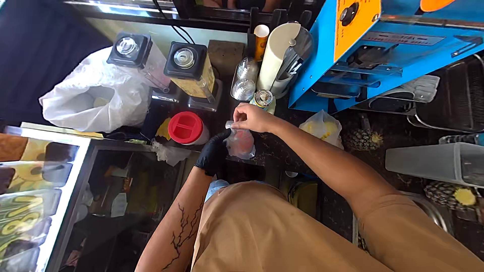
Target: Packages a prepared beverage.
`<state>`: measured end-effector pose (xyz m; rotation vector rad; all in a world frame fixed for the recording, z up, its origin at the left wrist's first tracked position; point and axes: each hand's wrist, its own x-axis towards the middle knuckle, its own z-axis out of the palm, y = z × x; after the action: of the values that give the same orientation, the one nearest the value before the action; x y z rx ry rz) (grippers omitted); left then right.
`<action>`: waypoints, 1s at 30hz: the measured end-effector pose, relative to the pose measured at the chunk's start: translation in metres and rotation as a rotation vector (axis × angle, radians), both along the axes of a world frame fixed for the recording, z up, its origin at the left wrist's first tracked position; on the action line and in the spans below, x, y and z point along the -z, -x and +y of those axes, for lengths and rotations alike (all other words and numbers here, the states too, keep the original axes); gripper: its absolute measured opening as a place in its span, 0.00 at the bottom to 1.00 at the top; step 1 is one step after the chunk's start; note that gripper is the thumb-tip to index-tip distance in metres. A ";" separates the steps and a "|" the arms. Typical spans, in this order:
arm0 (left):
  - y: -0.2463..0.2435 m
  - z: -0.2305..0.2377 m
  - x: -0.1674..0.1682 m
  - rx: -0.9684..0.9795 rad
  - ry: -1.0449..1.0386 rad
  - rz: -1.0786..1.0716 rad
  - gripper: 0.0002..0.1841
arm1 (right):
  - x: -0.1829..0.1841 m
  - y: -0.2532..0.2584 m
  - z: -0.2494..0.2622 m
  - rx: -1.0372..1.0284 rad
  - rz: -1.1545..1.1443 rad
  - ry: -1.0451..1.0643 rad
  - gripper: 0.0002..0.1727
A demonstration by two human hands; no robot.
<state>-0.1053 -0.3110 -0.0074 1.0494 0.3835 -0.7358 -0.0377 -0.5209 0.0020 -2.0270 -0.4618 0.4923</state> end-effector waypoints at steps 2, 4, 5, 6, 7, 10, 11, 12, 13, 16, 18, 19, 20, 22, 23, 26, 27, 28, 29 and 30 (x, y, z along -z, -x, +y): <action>-0.003 0.003 0.005 -0.020 0.033 0.008 0.17 | -0.001 0.011 -0.009 -0.006 -0.071 0.047 0.13; -0.003 0.003 0.009 -0.030 0.080 0.062 0.18 | -0.001 0.024 -0.017 -0.057 -0.049 0.040 0.12; -0.003 0.001 0.009 -0.044 0.095 0.085 0.18 | 0.000 0.028 -0.020 -0.068 -0.034 0.025 0.14; -0.003 -0.001 0.007 -0.054 0.105 0.092 0.19 | 0.002 0.032 -0.022 -0.051 -0.032 0.015 0.15; -0.003 -0.003 0.002 -0.052 0.100 0.084 0.18 | 0.002 0.036 -0.022 -0.011 -0.036 0.005 0.17; -0.008 -0.006 -0.008 0.018 0.033 0.021 0.16 | 0.004 0.050 -0.019 0.085 -0.086 -0.034 0.19; -0.010 -0.005 -0.008 0.034 0.011 0.019 0.16 | 0.006 0.055 -0.016 0.100 -0.116 -0.027 0.19; -0.012 -0.006 -0.008 0.049 -0.018 0.020 0.17 | 0.009 0.059 -0.012 0.113 -0.152 -0.015 0.19; -0.013 -0.007 -0.009 0.057 -0.054 0.025 0.17 | 0.011 0.063 -0.009 0.132 -0.187 -0.003 0.17; -0.012 -0.009 -0.010 0.094 -0.102 0.010 0.18 | 0.014 0.068 -0.005 0.191 -0.267 -0.023 0.10; -0.010 -0.006 -0.012 0.139 -0.103 -0.031 0.17 | 0.014 0.068 -0.005 0.195 -0.249 -0.010 0.11; -0.010 -0.006 -0.014 0.144 -0.139 -0.034 0.16 | 0.014 0.068 -0.006 0.193 -0.228 -0.006 0.12; -0.009 -0.006 -0.014 0.144 -0.189 -0.040 0.15 | 0.016 0.068 -0.007 0.190 -0.202 -0.014 0.11; -0.009 -0.005 -0.011 0.152 -0.288 -0.086 0.17 | 0.019 0.065 -0.009 0.184 -0.147 -0.042 0.11; -0.010 -0.003 -0.009 0.170 -0.307 -0.119 0.17 | 0.019 0.064 -0.009 0.185 -0.144 -0.043 0.11; -0.012 -0.001 -0.007 0.216 -0.283 -0.155 0.18 | 0.019 0.055 -0.004 0.149 -0.173 -0.008 0.16; -0.013 -0.001 -0.008 0.244 -0.295 -0.171 0.18 | 0.019 0.052 -0.004 0.131 -0.187 0.009 0.14; -0.015 -0.001 -0.008 0.279 -0.320 -0.188 0.18 | 0.020 0.048 -0.004 0.120 -0.208 0.023 0.12; -0.016 0.000 -0.007 0.321 -0.357 -0.205 0.19 | 0.020 0.045 -0.004 0.112 -0.219 0.036 0.10; -0.018 0.002 -0.006 0.359 -0.382 -0.211 0.20 | 0.019 0.041 -0.005 0.111 -0.225 0.048 0.10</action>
<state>-0.0875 -0.3093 -0.0015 1.5676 0.1547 -0.8794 -0.0784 -0.5259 -0.0175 -2.1517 -0.4724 0.2098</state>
